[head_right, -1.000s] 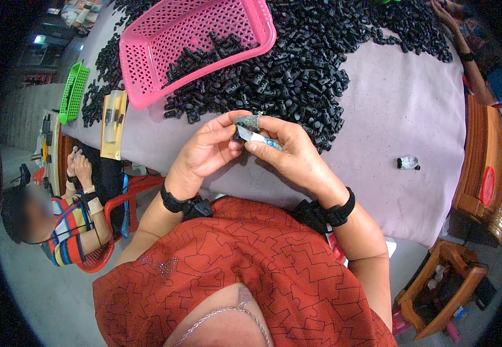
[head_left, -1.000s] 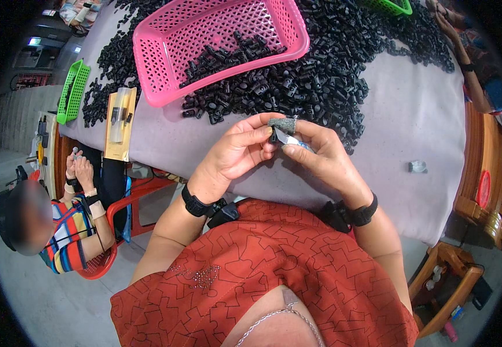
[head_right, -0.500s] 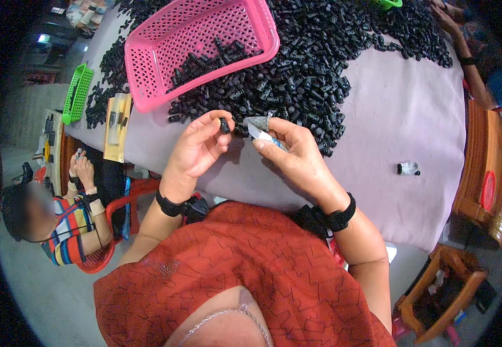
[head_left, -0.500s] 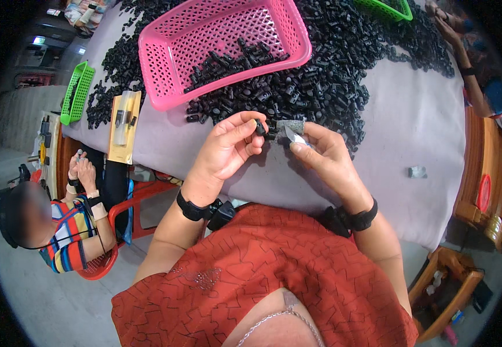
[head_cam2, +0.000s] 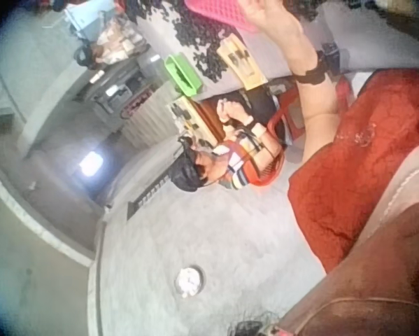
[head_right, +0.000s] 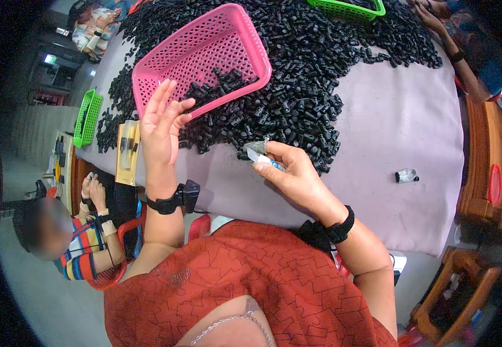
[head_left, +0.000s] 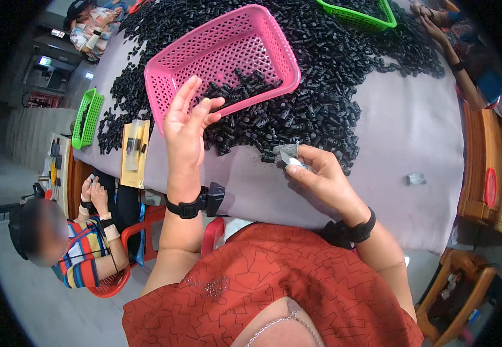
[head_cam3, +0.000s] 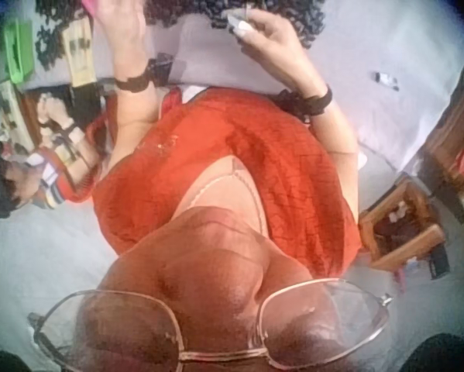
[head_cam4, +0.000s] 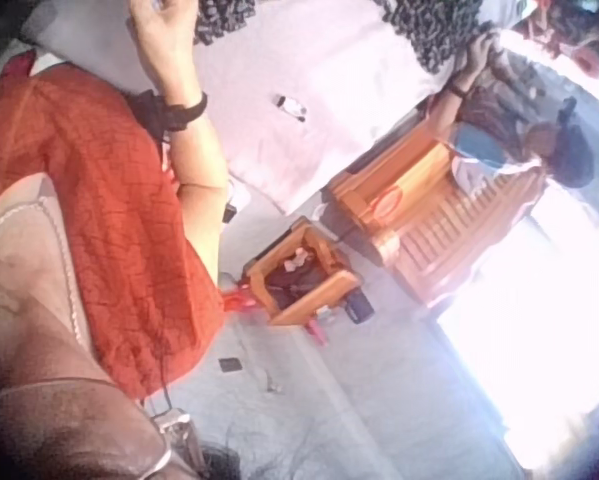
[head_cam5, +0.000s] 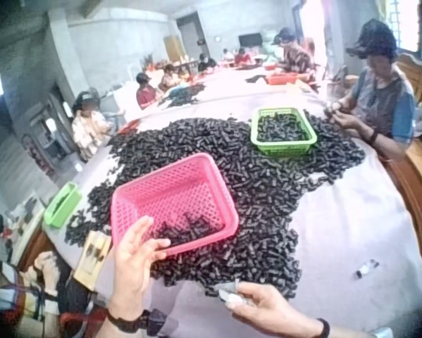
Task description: Assembling small black plastic components by hand at a workstation.
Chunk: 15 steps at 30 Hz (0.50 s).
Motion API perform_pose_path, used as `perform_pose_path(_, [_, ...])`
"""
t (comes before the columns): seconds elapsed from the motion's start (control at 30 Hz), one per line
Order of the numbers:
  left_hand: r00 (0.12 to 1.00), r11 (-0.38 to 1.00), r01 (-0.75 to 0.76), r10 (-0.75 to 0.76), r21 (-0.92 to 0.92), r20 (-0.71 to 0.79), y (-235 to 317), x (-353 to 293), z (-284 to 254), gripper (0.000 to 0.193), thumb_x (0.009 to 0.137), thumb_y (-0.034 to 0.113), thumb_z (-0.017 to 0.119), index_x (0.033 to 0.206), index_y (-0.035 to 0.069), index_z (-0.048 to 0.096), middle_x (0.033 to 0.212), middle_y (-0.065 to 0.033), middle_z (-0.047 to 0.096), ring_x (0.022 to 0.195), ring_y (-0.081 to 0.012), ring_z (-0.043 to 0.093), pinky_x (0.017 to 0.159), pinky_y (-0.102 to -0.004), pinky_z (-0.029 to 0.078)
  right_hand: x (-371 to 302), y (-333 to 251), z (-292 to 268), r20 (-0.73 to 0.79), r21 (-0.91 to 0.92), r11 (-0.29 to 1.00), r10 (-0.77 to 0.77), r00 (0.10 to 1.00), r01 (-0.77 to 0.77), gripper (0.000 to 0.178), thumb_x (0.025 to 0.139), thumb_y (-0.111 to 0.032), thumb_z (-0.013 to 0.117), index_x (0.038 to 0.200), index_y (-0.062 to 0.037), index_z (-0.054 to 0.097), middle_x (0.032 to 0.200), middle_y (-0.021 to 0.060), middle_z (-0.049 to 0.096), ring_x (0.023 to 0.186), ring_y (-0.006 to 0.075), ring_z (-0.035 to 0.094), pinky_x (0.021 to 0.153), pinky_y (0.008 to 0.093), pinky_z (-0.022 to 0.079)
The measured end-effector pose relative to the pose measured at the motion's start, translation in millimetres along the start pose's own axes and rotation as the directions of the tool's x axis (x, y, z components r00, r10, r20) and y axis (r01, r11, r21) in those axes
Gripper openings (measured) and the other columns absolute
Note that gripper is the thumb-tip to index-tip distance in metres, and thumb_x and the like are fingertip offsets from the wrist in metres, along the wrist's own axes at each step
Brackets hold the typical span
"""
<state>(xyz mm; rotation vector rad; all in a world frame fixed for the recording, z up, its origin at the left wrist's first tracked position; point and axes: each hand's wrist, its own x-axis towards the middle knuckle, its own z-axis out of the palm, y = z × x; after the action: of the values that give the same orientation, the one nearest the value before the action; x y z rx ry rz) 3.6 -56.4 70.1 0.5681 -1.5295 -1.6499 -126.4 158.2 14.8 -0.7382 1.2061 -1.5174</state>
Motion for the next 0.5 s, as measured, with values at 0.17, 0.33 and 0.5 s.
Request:
perform_pose_path(0.17, [0.973, 0.954, 0.089, -0.144, 0.285, 0.178, -11.2, -29.8, 4.6, 0.032, 0.091, 0.007, 0.061, 0.122, 0.003, 0.059, 0.106, -0.0061, 0.065, 0.076, -0.0093, 0.063, 0.067, -0.0202, 0.049, -1.6, -8.5, 3.2, -0.008, 0.024, 0.998, 0.055, 0.998, -0.054, 0.014, 0.091, -0.016, 0.060, 0.090, -0.0028, 0.057, 0.072, -0.0066, 0.047, 0.064, 0.0015, 0.040, 0.054, 0.0213, 0.036])
perform_pose_path(0.33, [0.922, 0.710, -0.122, -0.177, 0.693, 0.344, -34.4, -48.8, 9.0, 0.028, 0.086, -0.001, 0.062, 0.114, 0.001, 0.061, 0.087, -0.0024, 0.056, 0.069, -0.0078, 0.054, 0.062, -0.0220, 0.046, 0.2, -5.9, 2.6, -0.007, -0.029, 0.999, 0.013, 1.000, -0.013, 0.017, 0.090, -0.016, 0.061, 0.096, -0.0010, 0.060, 0.073, -0.0060, 0.049, 0.064, 0.0016, 0.042, 0.055, 0.0212, 0.037])
perform_pose_path(0.5, [0.862, 0.602, -0.265, -0.203, 0.753, 0.465, -36.4, -49.6, 11.1, 0.029, 0.083, 0.000, 0.064, 0.112, 0.003, 0.059, 0.080, -0.0075, 0.053, 0.063, -0.0156, 0.053, 0.058, -0.0282, 0.044, -1.8, -7.5, 2.5, -0.011, -0.030, 0.998, 0.054, 0.998, -0.054, 0.018, 0.090, -0.017, 0.061, 0.098, -0.0006, 0.061, 0.073, -0.0057, 0.051, 0.063, 0.0023, 0.042, 0.054, 0.0220, 0.037])
